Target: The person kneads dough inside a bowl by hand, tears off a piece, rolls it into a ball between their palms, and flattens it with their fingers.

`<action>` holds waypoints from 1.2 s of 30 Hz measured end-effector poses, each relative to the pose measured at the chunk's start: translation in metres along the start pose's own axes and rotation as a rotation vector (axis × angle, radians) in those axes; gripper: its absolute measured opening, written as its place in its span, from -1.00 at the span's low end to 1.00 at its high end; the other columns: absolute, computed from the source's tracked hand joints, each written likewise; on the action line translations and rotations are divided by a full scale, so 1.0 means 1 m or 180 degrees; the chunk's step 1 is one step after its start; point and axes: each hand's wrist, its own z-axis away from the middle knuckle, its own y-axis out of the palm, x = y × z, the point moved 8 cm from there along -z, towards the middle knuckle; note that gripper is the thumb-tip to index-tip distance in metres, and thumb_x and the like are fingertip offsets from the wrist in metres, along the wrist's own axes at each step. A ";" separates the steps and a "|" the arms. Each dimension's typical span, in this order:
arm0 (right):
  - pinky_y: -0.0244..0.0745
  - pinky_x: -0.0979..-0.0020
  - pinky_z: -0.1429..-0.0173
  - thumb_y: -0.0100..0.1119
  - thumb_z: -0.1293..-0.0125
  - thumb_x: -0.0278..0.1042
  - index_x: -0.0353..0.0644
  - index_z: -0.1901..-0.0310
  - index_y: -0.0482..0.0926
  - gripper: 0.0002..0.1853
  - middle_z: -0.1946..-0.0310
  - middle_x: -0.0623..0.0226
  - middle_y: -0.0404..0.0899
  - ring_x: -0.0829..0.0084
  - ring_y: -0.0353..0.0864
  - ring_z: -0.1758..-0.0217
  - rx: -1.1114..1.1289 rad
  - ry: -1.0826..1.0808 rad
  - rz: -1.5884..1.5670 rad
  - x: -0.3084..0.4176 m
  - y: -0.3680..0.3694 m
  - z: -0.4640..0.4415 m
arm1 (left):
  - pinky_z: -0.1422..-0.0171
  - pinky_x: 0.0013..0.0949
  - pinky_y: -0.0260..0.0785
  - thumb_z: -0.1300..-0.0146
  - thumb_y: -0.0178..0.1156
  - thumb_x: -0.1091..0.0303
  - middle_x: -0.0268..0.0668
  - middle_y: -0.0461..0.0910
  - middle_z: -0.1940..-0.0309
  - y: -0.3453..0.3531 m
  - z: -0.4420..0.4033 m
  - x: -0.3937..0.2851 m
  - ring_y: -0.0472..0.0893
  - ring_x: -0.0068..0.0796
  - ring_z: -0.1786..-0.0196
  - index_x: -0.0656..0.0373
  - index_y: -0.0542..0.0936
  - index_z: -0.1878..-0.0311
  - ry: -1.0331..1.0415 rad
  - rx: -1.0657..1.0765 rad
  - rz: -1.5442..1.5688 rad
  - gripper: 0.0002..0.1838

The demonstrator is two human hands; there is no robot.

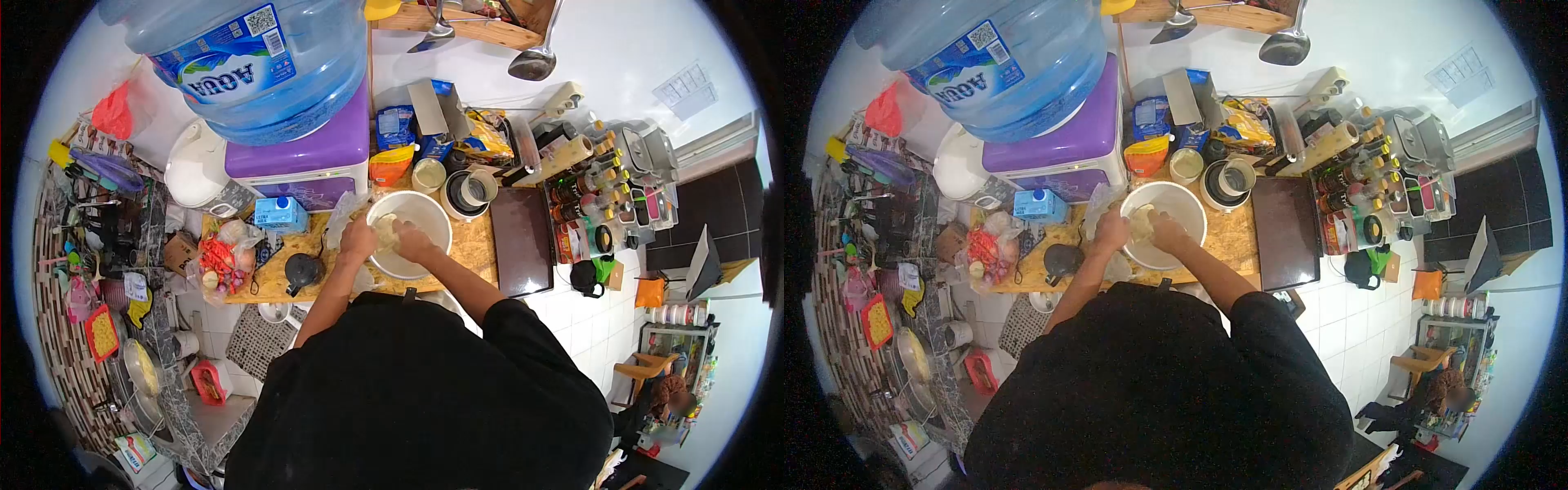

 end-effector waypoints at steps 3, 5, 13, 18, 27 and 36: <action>0.54 -0.02 0.03 0.10 -0.14 -0.41 -0.21 0.04 0.50 -0.68 0.20 -0.06 0.63 -0.07 0.67 0.16 -0.0021 0.0499 0.0541 -0.015 0.019 -0.003 | -0.13 0.06 0.44 -0.17 0.13 0.29 0.13 0.61 0.10 0.001 0.001 0.002 0.59 0.16 -0.02 0.18 0.56 -0.04 -0.0046 -0.0021 0.0099 -0.63; 0.55 0.01 0.02 0.09 -0.13 -0.42 -0.21 0.07 0.54 -0.71 0.21 -0.05 0.64 -0.07 0.67 0.16 0.0118 0.0655 0.0828 -0.027 0.031 -0.006 | -0.13 0.06 0.44 -0.18 0.12 0.29 0.13 0.61 0.11 0.004 -0.003 0.006 0.59 0.16 -0.02 0.19 0.56 -0.04 -0.0062 -0.0023 0.0131 -0.64; 0.60 0.12 0.12 0.05 -0.15 -0.34 -0.16 -0.03 0.59 -0.61 0.23 -0.03 0.67 0.10 0.71 0.22 0.0380 0.0096 0.0546 -0.020 0.014 -0.006 | -0.10 0.06 0.45 -0.21 0.09 0.29 0.16 0.61 0.11 0.003 -0.003 0.004 0.60 0.15 0.00 0.23 0.54 -0.03 0.0031 -0.0095 -0.0067 -0.65; 0.61 0.14 0.14 0.05 -0.15 -0.38 -0.14 -0.15 0.49 -0.53 0.16 -0.09 0.64 0.16 0.71 0.18 0.1568 0.0139 -0.0717 -0.045 0.029 0.001 | -0.10 0.06 0.46 -0.20 0.13 0.29 0.15 0.61 0.10 0.003 -0.001 0.002 0.60 0.14 -0.01 0.23 0.53 -0.05 -0.0076 -0.0151 -0.0025 -0.64; 0.59 0.21 0.21 0.22 -0.06 -0.35 -0.21 0.03 0.55 -0.62 0.48 0.05 0.65 0.13 0.68 0.33 0.0441 0.0113 -0.0612 -0.017 -0.015 -0.005 | -0.11 0.05 0.45 -0.19 0.13 0.29 0.14 0.61 0.11 0.003 -0.001 0.002 0.61 0.11 -0.01 0.21 0.53 -0.05 -0.0199 -0.0194 -0.0167 -0.64; 0.51 0.07 -0.06 0.24 -0.07 -0.22 -0.24 0.31 0.64 -0.74 0.32 -0.07 0.65 -0.01 0.64 0.09 0.0414 0.0574 -0.0285 -0.033 -0.005 -0.005 | -0.12 0.03 0.45 -0.18 0.10 0.32 0.14 0.62 0.13 -0.002 0.005 -0.002 0.60 0.12 0.00 0.24 0.56 0.01 -0.0223 -0.0368 -0.0080 -0.67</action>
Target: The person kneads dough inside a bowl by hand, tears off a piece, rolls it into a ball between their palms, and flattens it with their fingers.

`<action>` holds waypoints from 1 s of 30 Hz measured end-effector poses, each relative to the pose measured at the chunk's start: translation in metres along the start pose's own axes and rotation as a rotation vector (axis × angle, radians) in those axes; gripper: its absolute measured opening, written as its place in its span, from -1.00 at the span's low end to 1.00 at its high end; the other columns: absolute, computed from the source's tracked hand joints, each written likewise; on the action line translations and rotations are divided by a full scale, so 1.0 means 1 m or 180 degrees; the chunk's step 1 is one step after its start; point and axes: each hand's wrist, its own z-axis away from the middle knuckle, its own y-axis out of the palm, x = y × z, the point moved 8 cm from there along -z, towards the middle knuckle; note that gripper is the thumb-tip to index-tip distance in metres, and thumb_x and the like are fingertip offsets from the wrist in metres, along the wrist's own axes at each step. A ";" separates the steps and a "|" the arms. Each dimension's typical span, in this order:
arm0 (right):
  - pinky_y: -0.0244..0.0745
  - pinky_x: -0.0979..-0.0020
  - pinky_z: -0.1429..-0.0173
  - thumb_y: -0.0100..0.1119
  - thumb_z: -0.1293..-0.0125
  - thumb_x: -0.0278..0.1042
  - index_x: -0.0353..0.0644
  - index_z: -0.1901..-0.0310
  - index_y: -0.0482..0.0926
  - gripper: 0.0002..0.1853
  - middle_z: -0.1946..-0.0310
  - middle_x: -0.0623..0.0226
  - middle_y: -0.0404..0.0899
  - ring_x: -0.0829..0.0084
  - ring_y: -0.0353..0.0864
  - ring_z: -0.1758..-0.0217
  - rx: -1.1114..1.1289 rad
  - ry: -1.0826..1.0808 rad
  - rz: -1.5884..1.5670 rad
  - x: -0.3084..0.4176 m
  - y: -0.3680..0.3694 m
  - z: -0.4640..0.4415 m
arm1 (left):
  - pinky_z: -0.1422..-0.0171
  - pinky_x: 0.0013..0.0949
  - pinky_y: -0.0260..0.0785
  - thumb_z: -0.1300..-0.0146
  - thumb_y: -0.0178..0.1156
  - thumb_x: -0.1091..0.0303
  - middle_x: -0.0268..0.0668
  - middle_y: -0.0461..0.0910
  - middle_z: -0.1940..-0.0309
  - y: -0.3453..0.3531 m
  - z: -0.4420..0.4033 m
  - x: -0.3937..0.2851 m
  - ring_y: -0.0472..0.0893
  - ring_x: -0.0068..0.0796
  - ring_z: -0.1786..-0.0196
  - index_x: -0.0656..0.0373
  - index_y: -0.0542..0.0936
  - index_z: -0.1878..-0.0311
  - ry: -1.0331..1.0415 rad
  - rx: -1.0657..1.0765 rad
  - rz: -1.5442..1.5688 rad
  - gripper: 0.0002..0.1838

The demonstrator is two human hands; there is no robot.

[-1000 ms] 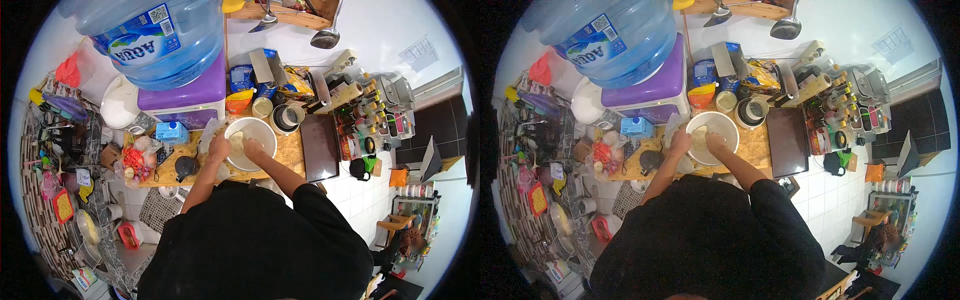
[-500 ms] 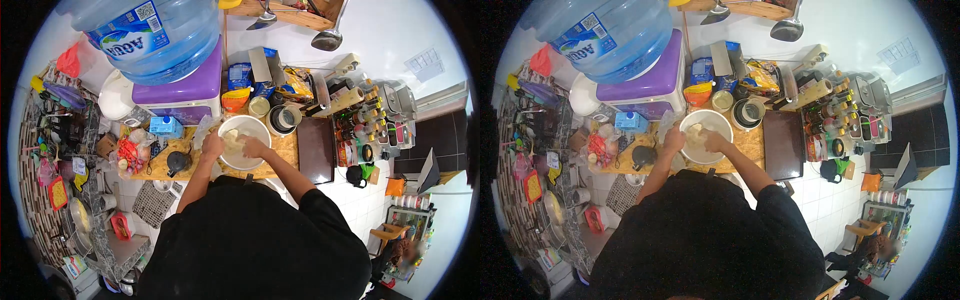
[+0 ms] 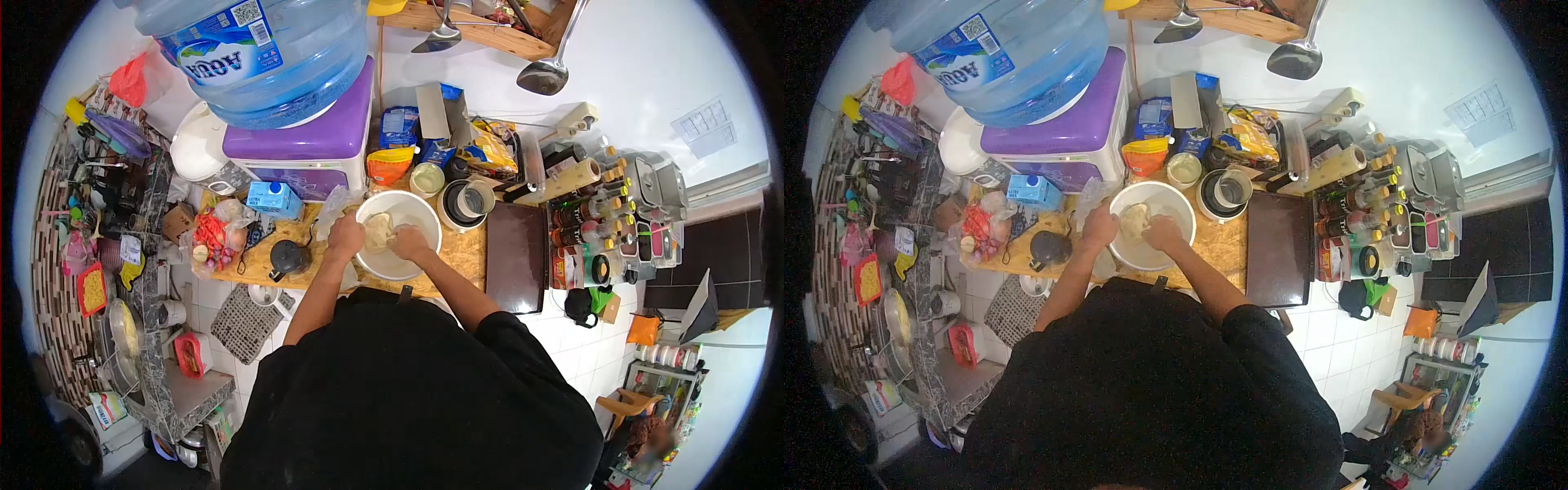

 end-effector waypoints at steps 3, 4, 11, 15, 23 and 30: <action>0.56 0.14 0.04 0.23 -0.05 -0.18 -0.21 0.29 0.66 -0.71 0.34 -0.04 0.65 0.03 0.67 0.21 0.0186 0.0106 -0.0546 -0.009 0.007 -0.006 | -0.12 0.02 0.45 -0.18 0.10 0.32 0.13 0.62 0.13 0.001 -0.001 0.003 0.60 0.12 0.00 0.25 0.56 0.02 -0.0022 -0.0010 -0.0052 -0.67; 0.55 0.16 0.06 0.23 -0.03 -0.18 -0.21 0.30 0.67 -0.72 0.34 -0.04 0.66 0.05 0.68 0.23 0.0380 0.0328 -0.1082 -0.015 0.011 -0.005 | -0.12 0.02 0.45 -0.18 0.10 0.32 0.13 0.62 0.13 0.003 -0.001 0.003 0.60 0.11 0.00 0.25 0.56 0.02 0.0009 -0.0030 -0.0100 -0.67; 0.47 0.37 0.38 0.14 -0.17 -0.27 -0.23 0.29 0.62 -0.79 0.46 0.19 0.65 0.41 0.61 0.48 -0.0399 -0.0340 -0.1692 -0.014 -0.003 0.003 | -0.11 0.02 0.46 -0.19 0.11 0.31 0.12 0.62 0.13 -0.003 0.002 -0.001 0.60 0.10 0.00 0.25 0.54 0.00 -0.0109 0.0019 -0.0081 -0.67; 0.48 0.17 -0.01 0.20 -0.16 -0.23 -0.25 0.30 0.64 -0.76 0.34 0.00 0.64 0.12 0.64 0.19 -0.0206 -0.0059 -0.1850 -0.024 0.006 -0.005 | -0.11 0.03 0.46 -0.19 0.10 0.32 0.13 0.61 0.12 0.001 0.001 0.001 0.61 0.11 0.00 0.26 0.54 0.00 -0.0152 0.0040 -0.0153 -0.67; 0.40 0.48 0.47 0.22 -0.29 -0.16 -0.18 0.42 0.52 -0.73 0.59 0.46 0.43 0.56 0.41 0.57 -0.0143 0.0172 -0.2006 -0.003 -0.037 0.003 | -0.07 0.05 0.47 -0.18 0.12 0.32 0.13 0.63 0.18 0.003 -0.001 0.002 0.62 0.12 0.05 0.25 0.54 0.02 0.0000 0.0019 -0.0102 -0.67; 0.53 0.43 0.30 0.22 -0.31 -0.31 -0.13 0.18 0.43 -0.82 0.28 0.35 0.57 0.59 0.48 0.36 0.0956 0.0262 -0.3751 0.010 -0.047 0.006 | -0.05 0.05 0.47 -0.15 0.14 0.33 0.14 0.63 0.21 -0.007 0.006 -0.006 0.62 0.12 0.07 0.26 0.55 0.02 -0.0011 -0.0004 -0.0030 -0.66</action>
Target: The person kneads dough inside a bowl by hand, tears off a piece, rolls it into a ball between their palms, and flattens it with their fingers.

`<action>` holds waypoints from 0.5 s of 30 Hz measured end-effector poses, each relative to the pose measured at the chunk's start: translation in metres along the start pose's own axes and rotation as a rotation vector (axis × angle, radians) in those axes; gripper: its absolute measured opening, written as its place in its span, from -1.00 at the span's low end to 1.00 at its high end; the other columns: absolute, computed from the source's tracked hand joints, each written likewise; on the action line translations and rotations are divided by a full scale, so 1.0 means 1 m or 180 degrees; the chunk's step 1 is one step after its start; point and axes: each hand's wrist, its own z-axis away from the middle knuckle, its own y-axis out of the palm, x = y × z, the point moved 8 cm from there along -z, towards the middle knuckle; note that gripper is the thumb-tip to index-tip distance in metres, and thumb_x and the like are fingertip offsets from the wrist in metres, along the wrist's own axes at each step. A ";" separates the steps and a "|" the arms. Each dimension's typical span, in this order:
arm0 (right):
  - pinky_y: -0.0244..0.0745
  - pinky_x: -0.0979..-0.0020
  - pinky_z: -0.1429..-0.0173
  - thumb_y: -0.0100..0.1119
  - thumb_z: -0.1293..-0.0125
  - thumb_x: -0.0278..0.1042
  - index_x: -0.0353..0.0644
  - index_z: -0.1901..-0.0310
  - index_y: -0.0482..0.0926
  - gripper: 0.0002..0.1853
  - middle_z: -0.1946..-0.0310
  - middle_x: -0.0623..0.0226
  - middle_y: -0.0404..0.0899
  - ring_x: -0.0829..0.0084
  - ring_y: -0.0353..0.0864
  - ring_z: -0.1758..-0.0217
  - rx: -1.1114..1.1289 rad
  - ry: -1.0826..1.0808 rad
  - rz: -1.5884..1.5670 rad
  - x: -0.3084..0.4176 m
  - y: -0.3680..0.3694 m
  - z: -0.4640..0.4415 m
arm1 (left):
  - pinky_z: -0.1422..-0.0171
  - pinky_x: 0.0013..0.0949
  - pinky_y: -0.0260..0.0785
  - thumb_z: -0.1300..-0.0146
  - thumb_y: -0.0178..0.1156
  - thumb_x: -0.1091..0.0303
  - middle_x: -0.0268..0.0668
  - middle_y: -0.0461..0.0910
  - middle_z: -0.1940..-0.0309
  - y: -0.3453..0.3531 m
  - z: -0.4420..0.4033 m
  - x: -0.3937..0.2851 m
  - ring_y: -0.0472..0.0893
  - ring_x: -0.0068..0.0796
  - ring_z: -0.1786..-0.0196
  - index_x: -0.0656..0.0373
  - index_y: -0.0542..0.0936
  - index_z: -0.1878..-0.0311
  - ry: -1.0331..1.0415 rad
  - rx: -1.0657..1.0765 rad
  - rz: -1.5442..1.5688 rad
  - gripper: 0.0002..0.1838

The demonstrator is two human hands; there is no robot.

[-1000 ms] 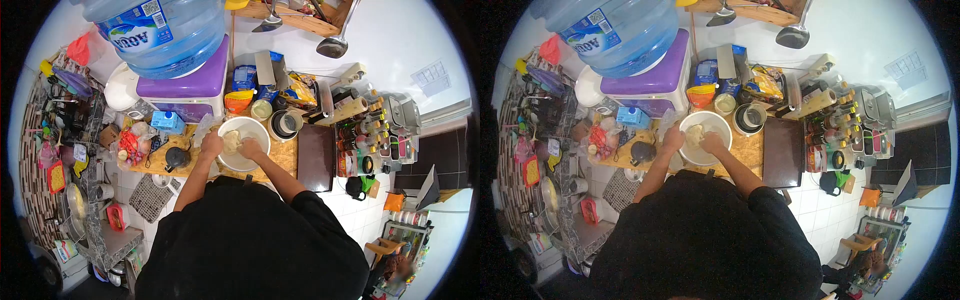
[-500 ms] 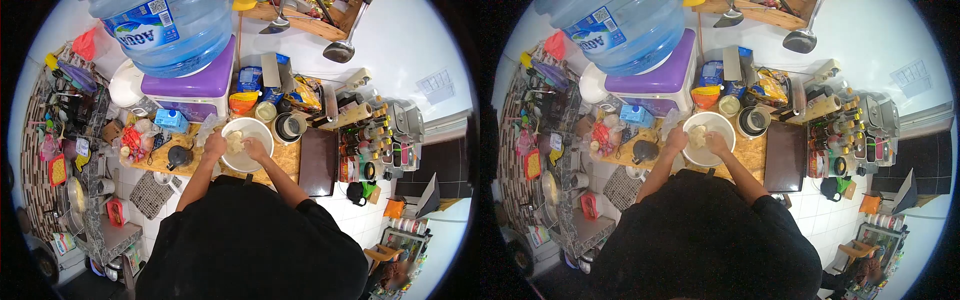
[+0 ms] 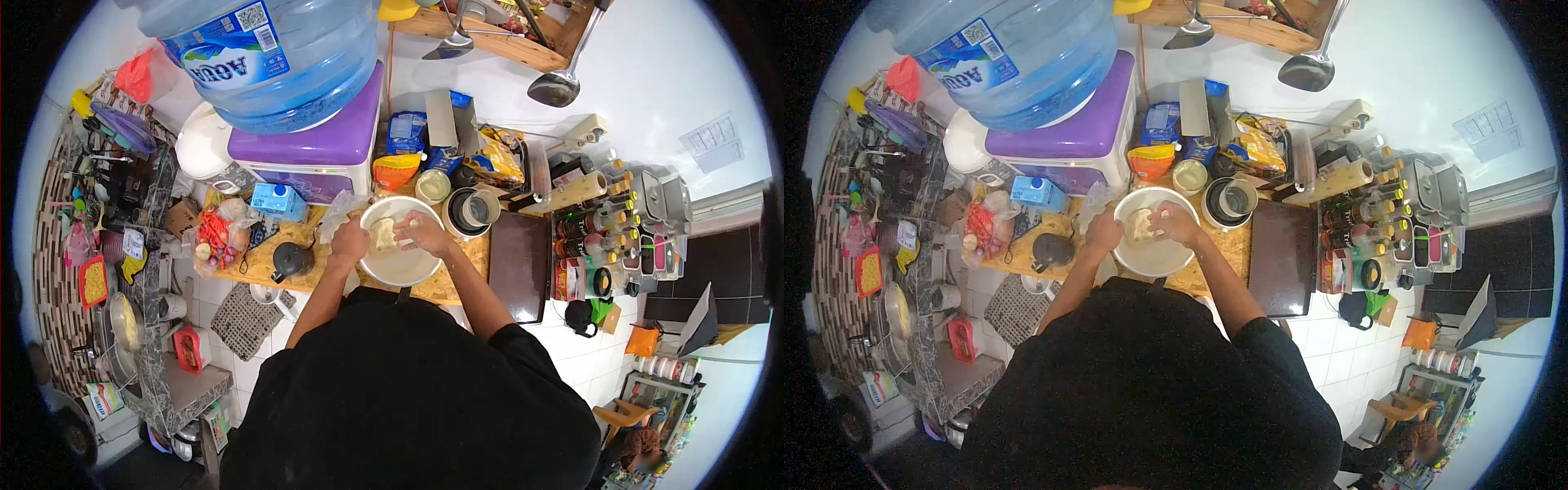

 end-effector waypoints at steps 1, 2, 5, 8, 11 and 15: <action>0.51 0.45 0.29 0.19 -0.33 -0.33 -0.12 0.13 0.42 -0.82 0.23 0.35 0.57 0.60 0.48 0.33 0.0056 -0.0045 -0.0087 0.002 0.002 0.001 | -0.05 0.06 0.47 -0.15 0.15 0.33 0.14 0.63 0.21 0.000 0.000 0.000 0.63 0.13 0.07 0.26 0.54 0.01 -0.0042 0.0043 -0.0018 -0.65; 0.51 0.45 0.29 0.19 -0.33 -0.33 -0.12 0.13 0.42 -0.82 0.23 0.35 0.57 0.60 0.48 0.33 0.0059 -0.0050 -0.0082 0.003 0.003 0.001 | -0.05 0.06 0.47 -0.15 0.15 0.33 0.14 0.63 0.21 -0.001 0.000 0.001 0.63 0.13 0.07 0.26 0.54 0.01 -0.0041 0.0035 -0.0016 -0.65; 0.40 0.53 0.36 0.13 -0.36 -0.31 -0.10 0.09 0.46 -0.84 0.27 0.34 0.55 0.64 0.44 0.38 -0.0062 -0.0261 0.0597 0.008 0.009 -0.001 | -0.08 0.05 0.46 -0.12 0.19 0.29 0.16 0.63 0.17 0.000 0.000 0.004 0.62 0.18 0.05 0.25 0.51 -0.07 -0.0045 -0.0010 0.0005 -0.56; 0.28 0.57 0.42 0.05 -0.38 -0.32 -0.10 0.02 0.47 -0.82 0.34 0.37 0.53 0.68 0.40 0.42 -0.0113 -0.0540 0.1063 -0.004 0.004 -0.017 | -0.07 0.06 0.46 -0.07 0.25 0.31 0.16 0.63 0.18 -0.001 -0.001 0.011 0.61 0.18 0.05 0.24 0.49 -0.10 -0.0203 -0.0094 0.0057 -0.52; 0.23 0.58 0.45 0.00 -0.38 -0.33 -0.11 0.04 0.47 -0.83 0.46 0.44 0.46 0.70 0.34 0.48 -0.0282 0.0158 0.0582 -0.026 0.000 -0.021 | -0.05 0.05 0.46 -0.08 0.31 0.30 0.08 0.63 0.16 -0.003 0.000 0.015 0.61 0.15 0.05 0.24 0.42 -0.11 0.0011 -0.0272 0.0189 -0.48; 0.26 0.54 0.45 -0.04 -0.40 -0.32 -0.12 0.07 0.41 -0.85 0.52 0.47 0.39 0.67 0.31 0.52 -0.1034 -0.0619 0.0886 -0.017 -0.005 -0.020 | -0.09 0.02 0.43 -0.02 0.38 0.24 0.07 0.58 0.09 -0.004 0.005 0.012 0.57 0.11 -0.01 0.26 0.42 -0.12 0.0283 -0.0365 0.0456 -0.40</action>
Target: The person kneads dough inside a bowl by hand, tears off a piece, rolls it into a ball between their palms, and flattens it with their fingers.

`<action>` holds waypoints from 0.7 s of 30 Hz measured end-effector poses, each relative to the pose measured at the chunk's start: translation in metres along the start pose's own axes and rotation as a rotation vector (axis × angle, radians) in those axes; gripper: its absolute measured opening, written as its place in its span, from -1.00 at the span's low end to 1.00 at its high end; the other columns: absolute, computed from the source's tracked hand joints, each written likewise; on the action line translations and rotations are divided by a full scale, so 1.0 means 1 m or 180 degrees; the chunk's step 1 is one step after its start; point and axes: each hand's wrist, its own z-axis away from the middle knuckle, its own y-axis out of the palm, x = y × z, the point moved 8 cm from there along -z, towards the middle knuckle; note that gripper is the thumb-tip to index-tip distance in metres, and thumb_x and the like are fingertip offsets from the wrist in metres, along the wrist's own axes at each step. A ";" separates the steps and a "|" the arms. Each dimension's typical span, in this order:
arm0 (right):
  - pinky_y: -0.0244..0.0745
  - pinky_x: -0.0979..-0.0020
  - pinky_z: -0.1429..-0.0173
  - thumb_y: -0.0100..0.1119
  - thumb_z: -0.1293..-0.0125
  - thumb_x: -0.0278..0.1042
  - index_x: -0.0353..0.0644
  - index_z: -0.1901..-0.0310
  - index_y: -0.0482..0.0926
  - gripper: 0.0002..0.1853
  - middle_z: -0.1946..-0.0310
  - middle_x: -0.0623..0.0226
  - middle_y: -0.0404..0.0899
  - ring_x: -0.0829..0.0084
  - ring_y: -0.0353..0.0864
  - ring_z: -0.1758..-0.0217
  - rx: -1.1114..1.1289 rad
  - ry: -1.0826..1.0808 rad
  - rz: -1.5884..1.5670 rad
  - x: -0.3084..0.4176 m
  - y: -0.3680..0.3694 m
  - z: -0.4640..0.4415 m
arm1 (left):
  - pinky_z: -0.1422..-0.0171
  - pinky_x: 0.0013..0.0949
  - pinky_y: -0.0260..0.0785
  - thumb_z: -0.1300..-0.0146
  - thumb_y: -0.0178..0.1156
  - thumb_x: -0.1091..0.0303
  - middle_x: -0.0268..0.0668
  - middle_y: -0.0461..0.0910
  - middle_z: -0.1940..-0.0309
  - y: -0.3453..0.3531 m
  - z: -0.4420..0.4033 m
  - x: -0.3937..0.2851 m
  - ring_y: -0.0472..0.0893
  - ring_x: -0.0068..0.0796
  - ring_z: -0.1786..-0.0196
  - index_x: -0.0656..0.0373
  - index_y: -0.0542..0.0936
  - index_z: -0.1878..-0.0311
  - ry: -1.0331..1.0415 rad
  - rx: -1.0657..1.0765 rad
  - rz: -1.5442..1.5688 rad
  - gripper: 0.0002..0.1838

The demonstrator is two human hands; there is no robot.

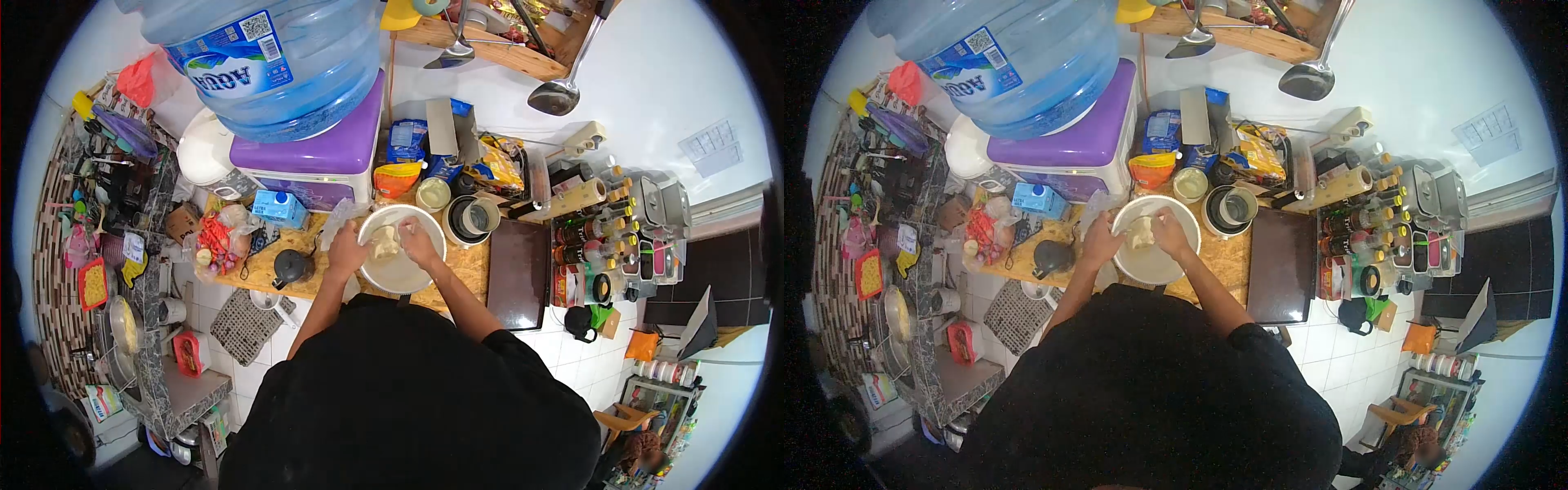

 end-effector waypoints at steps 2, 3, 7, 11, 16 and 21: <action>0.30 0.51 0.43 -0.05 -0.40 -0.33 -0.11 0.05 0.38 -0.85 0.50 0.45 0.39 0.65 0.31 0.51 -0.0007 -0.0118 0.0333 0.001 0.000 0.000 | -0.10 0.02 0.41 -0.01 0.40 0.23 0.07 0.56 0.07 -0.003 0.004 -0.001 0.56 0.10 -0.03 0.24 0.42 -0.12 0.0136 -0.0156 0.0075 -0.39; 0.34 0.48 0.39 -0.04 -0.39 -0.35 -0.09 0.01 0.35 -0.82 0.47 0.42 0.42 0.62 0.34 0.49 0.0101 0.0093 0.0050 -0.003 0.002 0.001 | -0.10 0.02 0.41 -0.02 0.39 0.24 0.07 0.55 0.04 -0.005 0.005 -0.003 0.55 0.08 -0.04 0.23 0.43 -0.12 0.0162 -0.0169 0.0071 -0.41; 0.33 0.49 0.47 0.01 -0.39 -0.38 -0.05 -0.07 0.28 -0.73 0.50 0.41 0.46 0.61 0.33 0.57 0.0315 0.0345 -0.1174 0.001 0.015 0.005 | -0.07 -0.04 0.42 -0.07 0.34 0.32 0.02 0.56 0.07 -0.026 0.015 -0.027 0.57 0.00 0.01 0.21 0.48 -0.08 0.0459 -0.0417 -0.0021 -0.52; 0.34 0.50 0.48 0.07 -0.36 -0.40 -0.12 -0.08 0.29 -0.70 0.42 0.40 0.52 0.60 0.44 0.48 0.0675 0.0597 -0.2099 0.029 0.024 0.022 | 0.00 -0.15 0.45 -0.14 0.27 0.40 -0.01 0.61 0.18 -0.038 0.026 -0.054 0.61 -0.08 0.13 0.27 0.55 0.05 0.0800 -0.0483 0.0809 -0.69; 0.30 0.53 0.46 0.03 -0.40 -0.30 -0.14 -0.05 0.30 -0.73 0.32 0.37 0.52 0.69 0.45 0.38 0.0796 0.0537 -0.0617 0.014 0.018 0.009 | 0.15 -0.23 0.47 -0.23 0.18 0.47 -0.03 0.64 0.32 -0.032 0.033 -0.082 0.65 -0.13 0.27 0.31 0.61 0.12 0.1095 -0.0152 0.1516 -0.82; 0.44 0.43 0.26 -0.01 -0.40 -0.30 -0.17 -0.05 0.28 -0.73 0.24 0.33 0.46 0.54 0.51 0.26 0.0613 0.0110 -0.1432 0.020 0.021 0.017 | 0.12 -0.36 0.45 -0.41 -0.02 0.43 -0.18 0.63 0.30 -0.012 0.030 -0.073 0.63 -0.38 0.27 0.28 0.56 0.00 0.0801 0.0141 0.1671 -0.77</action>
